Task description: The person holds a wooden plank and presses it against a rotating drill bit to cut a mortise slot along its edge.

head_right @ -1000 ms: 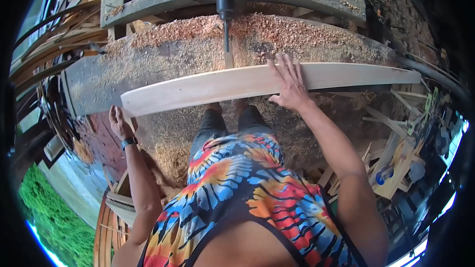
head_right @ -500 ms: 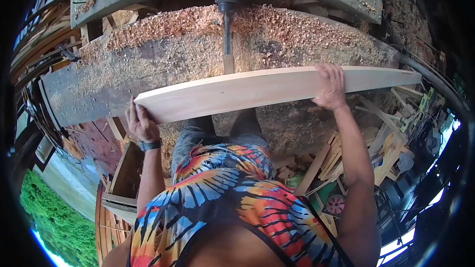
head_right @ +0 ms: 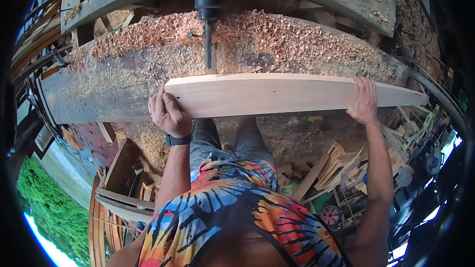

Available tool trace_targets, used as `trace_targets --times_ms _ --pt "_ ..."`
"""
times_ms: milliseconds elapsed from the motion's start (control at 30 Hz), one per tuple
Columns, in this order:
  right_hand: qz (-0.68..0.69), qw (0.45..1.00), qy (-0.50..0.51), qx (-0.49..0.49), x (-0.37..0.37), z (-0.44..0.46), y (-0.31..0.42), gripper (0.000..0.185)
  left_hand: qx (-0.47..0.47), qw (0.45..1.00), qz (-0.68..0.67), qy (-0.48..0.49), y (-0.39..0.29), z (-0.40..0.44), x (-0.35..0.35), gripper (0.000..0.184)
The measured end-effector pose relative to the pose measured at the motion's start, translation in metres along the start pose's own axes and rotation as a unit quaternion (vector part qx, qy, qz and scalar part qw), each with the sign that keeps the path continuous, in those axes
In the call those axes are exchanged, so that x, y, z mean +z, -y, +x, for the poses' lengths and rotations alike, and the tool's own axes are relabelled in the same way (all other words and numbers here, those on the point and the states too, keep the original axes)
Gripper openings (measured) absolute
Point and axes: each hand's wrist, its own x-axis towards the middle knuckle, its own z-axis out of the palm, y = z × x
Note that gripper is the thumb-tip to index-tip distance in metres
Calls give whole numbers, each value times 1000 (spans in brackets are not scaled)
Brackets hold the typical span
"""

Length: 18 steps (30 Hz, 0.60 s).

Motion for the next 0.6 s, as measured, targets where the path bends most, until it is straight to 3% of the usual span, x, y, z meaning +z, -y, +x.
trace_targets --times_ms 233,600 --pt "-5 1000 -23 -3 -2 7 4 95 31 999 29 8 0 14 1 31" --pt "15 999 -35 -6 -9 16 18 91 5 1000 -15 -1 4 23 1 30"
